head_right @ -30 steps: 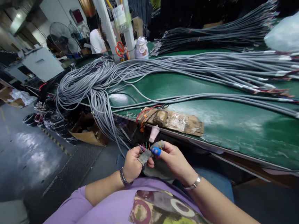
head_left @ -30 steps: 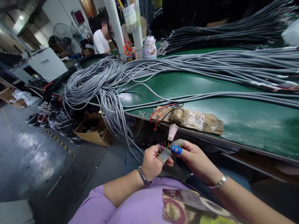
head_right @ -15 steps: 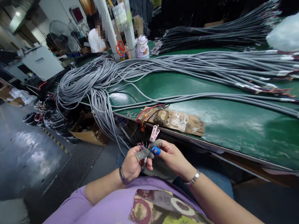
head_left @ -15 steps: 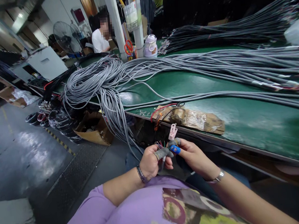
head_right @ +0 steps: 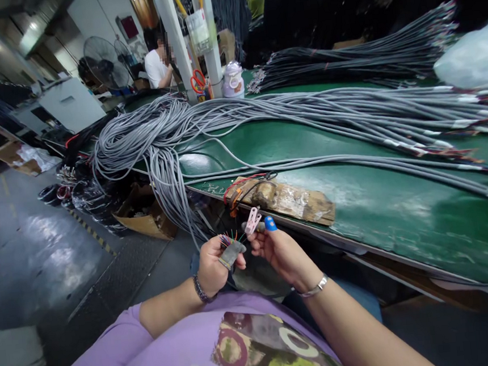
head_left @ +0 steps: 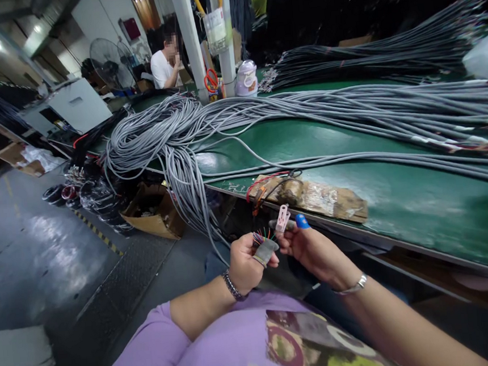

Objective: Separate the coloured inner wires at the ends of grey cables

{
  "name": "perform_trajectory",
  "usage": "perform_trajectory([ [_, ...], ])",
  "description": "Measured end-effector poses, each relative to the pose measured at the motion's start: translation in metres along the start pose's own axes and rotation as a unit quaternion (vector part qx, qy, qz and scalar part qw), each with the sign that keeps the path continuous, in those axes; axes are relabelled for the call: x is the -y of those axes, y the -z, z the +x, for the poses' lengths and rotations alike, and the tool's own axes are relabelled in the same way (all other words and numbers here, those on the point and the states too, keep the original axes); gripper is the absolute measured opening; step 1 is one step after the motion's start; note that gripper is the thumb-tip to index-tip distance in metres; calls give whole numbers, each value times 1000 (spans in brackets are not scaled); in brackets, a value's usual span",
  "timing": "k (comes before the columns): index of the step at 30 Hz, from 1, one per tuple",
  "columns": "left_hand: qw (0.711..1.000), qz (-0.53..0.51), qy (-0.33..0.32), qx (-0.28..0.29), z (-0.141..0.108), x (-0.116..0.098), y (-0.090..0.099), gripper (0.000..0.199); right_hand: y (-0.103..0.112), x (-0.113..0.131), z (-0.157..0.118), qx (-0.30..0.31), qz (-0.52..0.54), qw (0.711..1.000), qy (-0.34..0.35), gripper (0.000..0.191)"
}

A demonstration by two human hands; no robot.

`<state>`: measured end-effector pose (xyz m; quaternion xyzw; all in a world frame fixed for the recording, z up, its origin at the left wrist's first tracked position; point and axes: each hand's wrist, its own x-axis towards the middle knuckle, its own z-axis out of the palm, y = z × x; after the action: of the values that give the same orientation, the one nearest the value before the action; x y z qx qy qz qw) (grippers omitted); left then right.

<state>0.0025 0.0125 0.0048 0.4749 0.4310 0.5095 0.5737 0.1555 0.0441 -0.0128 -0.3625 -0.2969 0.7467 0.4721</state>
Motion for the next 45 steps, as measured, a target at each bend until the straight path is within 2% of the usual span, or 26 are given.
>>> perform_trajectory([
  [2, 1000, 14, -2, 4, 1, -4, -5, 40, -3, 4, 3, 20, -23, 999, 29, 43],
  [3, 1000, 15, 3, 4, 1, -6, -8, 40, -5, 5, 5, 11, -45, 997, 56, 40],
  [6, 999, -8, 31, -3, 4, -4, -15, 40, -6, 4, 8, -84, -123, 978, 147, 37],
  [8, 998, -39, 55, -11, 6, -1, -18, 41, -6, 1, 10, -117, -135, 969, 171, 42],
  [10, 994, -73, 78, -21, 8, 3, -22, 40, -8, 1, 12, -79, -97, 982, 138, 46],
  [12, 989, -103, 97, -32, 10, 6, -25, 38, -11, 3, 12, 0, -35, 998, 61, 50],
  [15, 984, -133, 113, -44, 10, 6, -28, 34, -18, 7, 10, 94, 44, 994, -41, 57],
  [17, 981, -146, 118, -49, 9, 6, -29, 33, -20, 10, 9, 113, 72, 989, -65, 56],
  [21, 978, -159, 126, -55, 7, 6, -29, 33, -22, 10, 7, 109, 77, 989, -63, 51],
  [28, 979, -151, 121, -64, 6, 2, -28, 37, -19, 7, 10, 70, -12, 997, 20, 54],
  [34, 980, -132, 129, -74, 7, 1, -26, 41, -19, 4, 11, 87, -21, 995, 41, 58],
  [37, 981, -123, 136, -69, 7, 4, -26, 43, -18, 4, 11, 68, -46, 995, 54, 57],
  [45, 985, -119, 111, -52, 6, 4, -27, 41, -21, 7, 9, 42, -21, 998, 30, 53],
])
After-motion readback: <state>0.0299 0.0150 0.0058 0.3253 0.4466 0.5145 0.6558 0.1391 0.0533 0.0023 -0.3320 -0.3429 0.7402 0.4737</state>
